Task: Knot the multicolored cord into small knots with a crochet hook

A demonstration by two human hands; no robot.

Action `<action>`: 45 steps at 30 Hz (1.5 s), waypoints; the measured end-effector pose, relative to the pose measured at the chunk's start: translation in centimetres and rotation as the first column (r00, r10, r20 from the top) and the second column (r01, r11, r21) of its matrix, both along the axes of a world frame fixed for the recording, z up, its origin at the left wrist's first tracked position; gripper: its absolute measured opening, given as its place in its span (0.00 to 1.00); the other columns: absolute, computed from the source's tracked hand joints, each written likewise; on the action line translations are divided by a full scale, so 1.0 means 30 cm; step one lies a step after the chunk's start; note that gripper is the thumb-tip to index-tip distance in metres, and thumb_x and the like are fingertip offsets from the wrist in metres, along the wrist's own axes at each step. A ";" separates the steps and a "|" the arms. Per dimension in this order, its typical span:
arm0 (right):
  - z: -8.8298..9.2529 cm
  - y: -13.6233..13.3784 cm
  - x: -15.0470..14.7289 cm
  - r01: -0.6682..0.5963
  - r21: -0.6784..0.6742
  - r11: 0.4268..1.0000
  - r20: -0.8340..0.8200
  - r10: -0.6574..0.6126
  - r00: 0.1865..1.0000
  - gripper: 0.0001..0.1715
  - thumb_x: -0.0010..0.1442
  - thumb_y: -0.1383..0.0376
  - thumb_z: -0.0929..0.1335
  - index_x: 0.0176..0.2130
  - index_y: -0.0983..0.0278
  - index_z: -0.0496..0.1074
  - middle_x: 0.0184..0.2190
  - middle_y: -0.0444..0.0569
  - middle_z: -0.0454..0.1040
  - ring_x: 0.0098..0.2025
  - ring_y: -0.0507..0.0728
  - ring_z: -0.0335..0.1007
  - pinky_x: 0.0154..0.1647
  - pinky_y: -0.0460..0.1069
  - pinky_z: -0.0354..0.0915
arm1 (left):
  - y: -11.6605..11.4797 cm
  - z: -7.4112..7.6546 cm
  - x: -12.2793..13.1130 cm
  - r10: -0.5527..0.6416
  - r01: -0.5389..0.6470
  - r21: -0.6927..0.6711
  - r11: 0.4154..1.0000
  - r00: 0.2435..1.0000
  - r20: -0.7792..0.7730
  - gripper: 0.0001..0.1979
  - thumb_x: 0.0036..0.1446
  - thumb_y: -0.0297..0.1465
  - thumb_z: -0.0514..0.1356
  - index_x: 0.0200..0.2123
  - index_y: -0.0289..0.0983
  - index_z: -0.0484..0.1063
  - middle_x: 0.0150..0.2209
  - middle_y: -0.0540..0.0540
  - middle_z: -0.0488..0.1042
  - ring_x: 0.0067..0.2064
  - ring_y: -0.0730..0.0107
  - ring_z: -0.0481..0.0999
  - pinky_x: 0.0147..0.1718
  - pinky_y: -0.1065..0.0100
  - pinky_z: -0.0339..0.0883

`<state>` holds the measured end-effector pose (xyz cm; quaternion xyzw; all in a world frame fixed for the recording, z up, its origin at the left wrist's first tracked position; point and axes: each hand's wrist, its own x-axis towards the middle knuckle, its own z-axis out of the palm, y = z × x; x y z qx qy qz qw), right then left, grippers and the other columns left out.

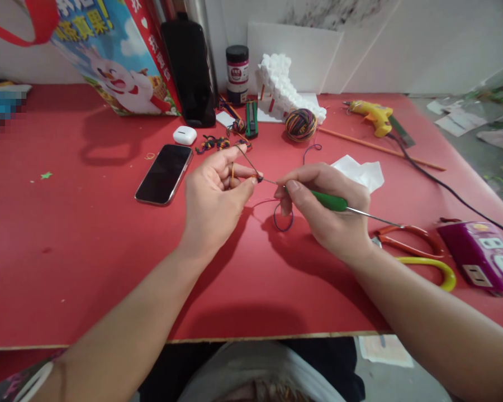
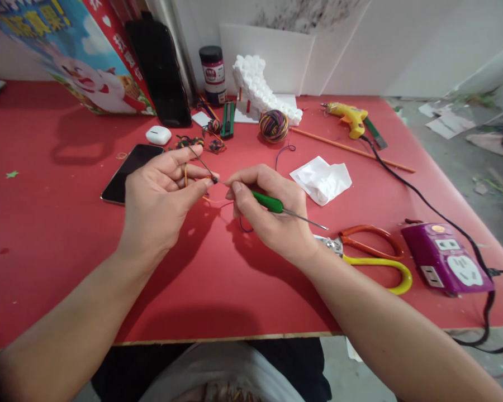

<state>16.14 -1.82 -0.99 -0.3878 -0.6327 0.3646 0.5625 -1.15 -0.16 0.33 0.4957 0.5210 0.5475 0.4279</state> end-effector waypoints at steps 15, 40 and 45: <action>-0.007 -0.005 -0.001 0.007 0.081 0.997 0.175 -0.021 0.984 0.07 0.72 0.65 0.69 0.40 0.61 0.78 0.26 0.43 0.78 0.25 0.52 0.74 0.28 0.48 0.69 | -0.034 -0.006 0.002 0.006 0.029 0.168 0.985 0.978 -0.208 0.21 0.56 0.22 0.66 0.51 0.44 0.84 0.38 0.50 0.83 0.33 0.69 0.71 0.38 0.66 0.68; -0.023 0.002 0.000 0.006 0.099 0.995 0.093 -0.016 0.996 0.06 0.72 0.66 0.70 0.41 0.60 0.79 0.29 0.45 0.81 0.26 0.53 0.77 0.29 0.49 0.74 | 0.009 0.012 0.010 0.013 0.062 -0.228 0.972 0.948 0.317 0.21 0.42 0.19 0.73 0.43 0.35 0.81 0.29 0.51 0.81 0.31 0.75 0.75 0.30 0.72 0.67; -0.020 0.027 0.018 -0.047 -0.089 0.995 -0.112 0.037 0.993 0.09 0.68 0.60 0.75 0.36 0.61 0.79 0.29 0.45 0.82 0.23 0.52 0.75 0.23 0.48 0.73 | 0.007 0.008 0.006 -0.047 0.085 -0.165 0.983 0.974 0.220 0.20 0.47 0.21 0.72 0.46 0.35 0.81 0.32 0.49 0.82 0.34 0.72 0.78 0.34 0.70 0.70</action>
